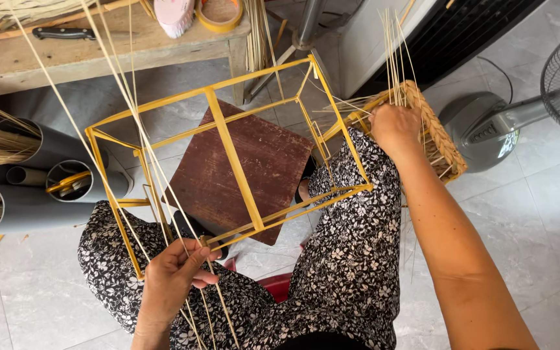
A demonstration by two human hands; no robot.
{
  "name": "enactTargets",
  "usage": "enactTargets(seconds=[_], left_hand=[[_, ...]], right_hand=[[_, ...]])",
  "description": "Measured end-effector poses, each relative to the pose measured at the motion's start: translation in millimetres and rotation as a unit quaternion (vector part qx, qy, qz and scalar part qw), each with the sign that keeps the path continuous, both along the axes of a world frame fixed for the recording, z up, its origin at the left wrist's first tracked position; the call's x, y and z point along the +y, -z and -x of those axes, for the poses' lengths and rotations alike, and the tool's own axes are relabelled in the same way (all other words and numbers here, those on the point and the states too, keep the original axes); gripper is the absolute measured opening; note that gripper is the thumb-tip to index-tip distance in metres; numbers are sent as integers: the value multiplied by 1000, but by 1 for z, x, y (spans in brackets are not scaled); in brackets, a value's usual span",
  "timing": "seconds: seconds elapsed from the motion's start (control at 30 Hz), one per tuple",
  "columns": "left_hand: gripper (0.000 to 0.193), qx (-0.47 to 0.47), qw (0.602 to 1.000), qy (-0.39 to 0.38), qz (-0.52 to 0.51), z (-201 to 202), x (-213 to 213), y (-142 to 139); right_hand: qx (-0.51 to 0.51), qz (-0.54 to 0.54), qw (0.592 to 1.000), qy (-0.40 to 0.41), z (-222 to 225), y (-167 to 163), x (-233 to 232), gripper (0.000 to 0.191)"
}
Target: The person sits on a low stool and weaves thin bamboo strips onto a yellow bamboo frame resting across their lap, threading and tightening each strip by hand around the frame bars one at a time to build up a woven lattice.
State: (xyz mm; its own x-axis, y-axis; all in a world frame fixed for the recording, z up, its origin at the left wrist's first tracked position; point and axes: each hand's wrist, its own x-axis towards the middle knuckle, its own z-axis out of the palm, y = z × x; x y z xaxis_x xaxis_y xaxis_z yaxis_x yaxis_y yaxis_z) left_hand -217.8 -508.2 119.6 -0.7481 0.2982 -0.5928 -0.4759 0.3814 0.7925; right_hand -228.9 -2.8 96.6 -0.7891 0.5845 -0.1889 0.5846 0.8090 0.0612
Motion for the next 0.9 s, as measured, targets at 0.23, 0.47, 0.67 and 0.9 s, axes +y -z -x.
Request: enactTargets(seconds=[0.23, 0.47, 0.67, 0.9], left_hand=[[21, -26, 1000, -2, 5, -6, 5, 4], [21, -25, 1000, 3, 18, -6, 3, 8], [20, -18, 1000, 4, 23, -9, 5, 8], [18, -29, 1000, -5, -10, -7, 1, 7]], right_hand=[[331, 200, 919, 79, -93, -40, 30, 18], [411, 242, 850, 223, -248, -21, 10, 19], [344, 278, 835, 329, -348, 54, -14, 25], [90, 302, 903, 293, -394, 90, 2, 30]])
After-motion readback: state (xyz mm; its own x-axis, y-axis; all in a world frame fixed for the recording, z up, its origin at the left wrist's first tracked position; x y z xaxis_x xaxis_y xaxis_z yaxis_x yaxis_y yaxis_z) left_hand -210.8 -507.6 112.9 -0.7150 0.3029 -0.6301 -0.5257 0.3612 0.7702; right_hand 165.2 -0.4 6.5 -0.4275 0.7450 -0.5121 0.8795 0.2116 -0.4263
